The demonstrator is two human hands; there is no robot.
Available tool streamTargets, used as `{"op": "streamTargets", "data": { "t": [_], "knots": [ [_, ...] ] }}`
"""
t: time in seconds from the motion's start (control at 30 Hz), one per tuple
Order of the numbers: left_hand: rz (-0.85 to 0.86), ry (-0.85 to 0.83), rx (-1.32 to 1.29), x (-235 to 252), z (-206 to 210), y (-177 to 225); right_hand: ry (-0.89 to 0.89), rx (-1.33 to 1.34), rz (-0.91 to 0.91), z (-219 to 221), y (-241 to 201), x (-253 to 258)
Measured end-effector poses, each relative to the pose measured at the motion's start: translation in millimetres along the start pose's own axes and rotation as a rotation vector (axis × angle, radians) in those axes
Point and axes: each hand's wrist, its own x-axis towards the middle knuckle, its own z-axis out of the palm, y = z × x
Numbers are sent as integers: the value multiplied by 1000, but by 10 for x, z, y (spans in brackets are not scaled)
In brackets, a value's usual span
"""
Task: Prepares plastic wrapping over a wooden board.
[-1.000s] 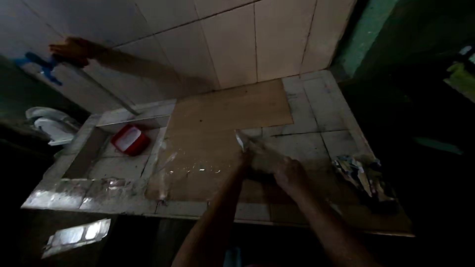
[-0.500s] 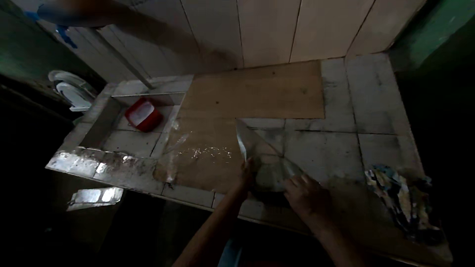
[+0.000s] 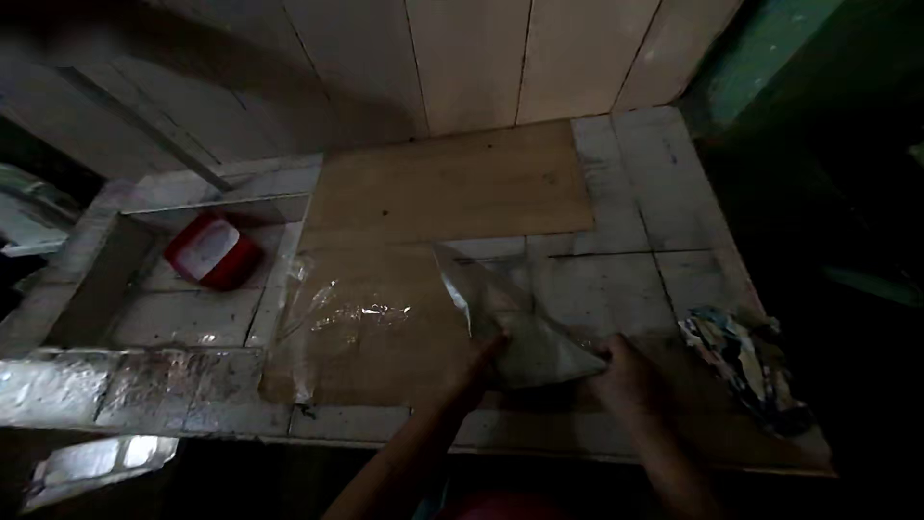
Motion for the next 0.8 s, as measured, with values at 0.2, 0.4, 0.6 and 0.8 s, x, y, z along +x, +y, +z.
{"op": "streamTargets", "data": {
  "t": [0.2, 0.4, 0.6, 0.8],
  "knots": [
    [-33, -257, 14, 48, -367, 38, 50, -123, 126, 87, -445, -247],
    [-6, -398, 368, 364, -1027, 271, 34, -167, 184, 474, -1376, -825],
    [-20, -498, 333, 442, -1386, 480, 100, -121, 179, 703, -1767, -1057],
    [-7, -439, 356, 185, -1812, 643, 201, -34, -2, 869, -1813, -1378]
  ]
}}
